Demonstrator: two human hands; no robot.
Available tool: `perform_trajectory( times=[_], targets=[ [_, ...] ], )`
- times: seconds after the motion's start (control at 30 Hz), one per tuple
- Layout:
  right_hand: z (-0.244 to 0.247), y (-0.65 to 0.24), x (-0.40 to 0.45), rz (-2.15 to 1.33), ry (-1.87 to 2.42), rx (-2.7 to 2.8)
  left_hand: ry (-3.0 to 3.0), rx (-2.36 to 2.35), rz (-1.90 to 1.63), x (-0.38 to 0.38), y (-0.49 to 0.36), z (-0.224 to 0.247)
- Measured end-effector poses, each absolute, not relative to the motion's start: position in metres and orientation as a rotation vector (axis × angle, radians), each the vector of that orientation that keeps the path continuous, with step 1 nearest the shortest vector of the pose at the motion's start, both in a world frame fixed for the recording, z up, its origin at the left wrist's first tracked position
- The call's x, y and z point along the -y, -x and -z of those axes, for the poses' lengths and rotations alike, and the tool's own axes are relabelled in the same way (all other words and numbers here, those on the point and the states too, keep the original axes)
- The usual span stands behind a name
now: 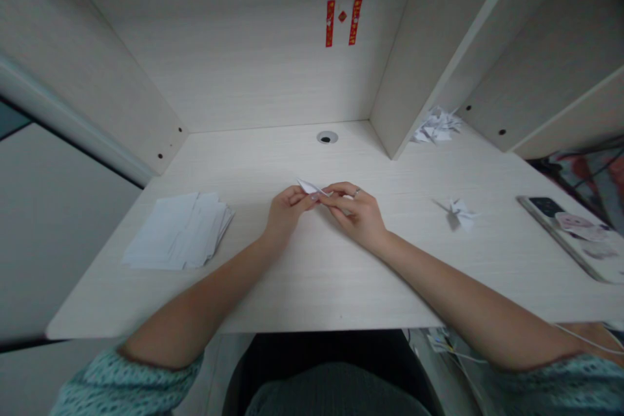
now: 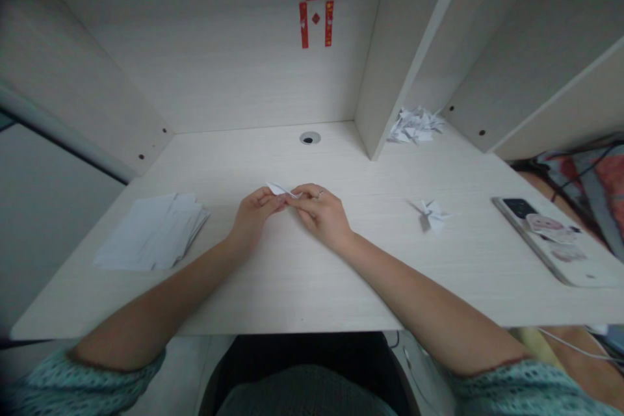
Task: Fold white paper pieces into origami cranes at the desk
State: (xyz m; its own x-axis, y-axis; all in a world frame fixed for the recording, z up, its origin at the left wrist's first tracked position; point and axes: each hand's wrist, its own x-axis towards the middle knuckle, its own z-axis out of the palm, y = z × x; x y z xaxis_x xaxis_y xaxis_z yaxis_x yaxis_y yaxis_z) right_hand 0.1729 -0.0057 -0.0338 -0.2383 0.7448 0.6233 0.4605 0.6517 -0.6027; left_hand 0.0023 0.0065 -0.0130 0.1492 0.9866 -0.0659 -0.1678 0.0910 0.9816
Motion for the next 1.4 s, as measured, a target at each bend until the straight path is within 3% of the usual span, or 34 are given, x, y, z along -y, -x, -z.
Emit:
perform_trajectory(
  times=[0.3,1.4],
  targets=[
    [0.018,-0.160,0.013,-0.604,0.970,1.516,-1.151,-0.947,-1.200,-0.008,0.000,0.016],
    [0.027,-0.162,0.004,-0.760,1.078,1.533,-1.245,-1.073,-1.066,-0.004,0.001,0.016]
  ],
)
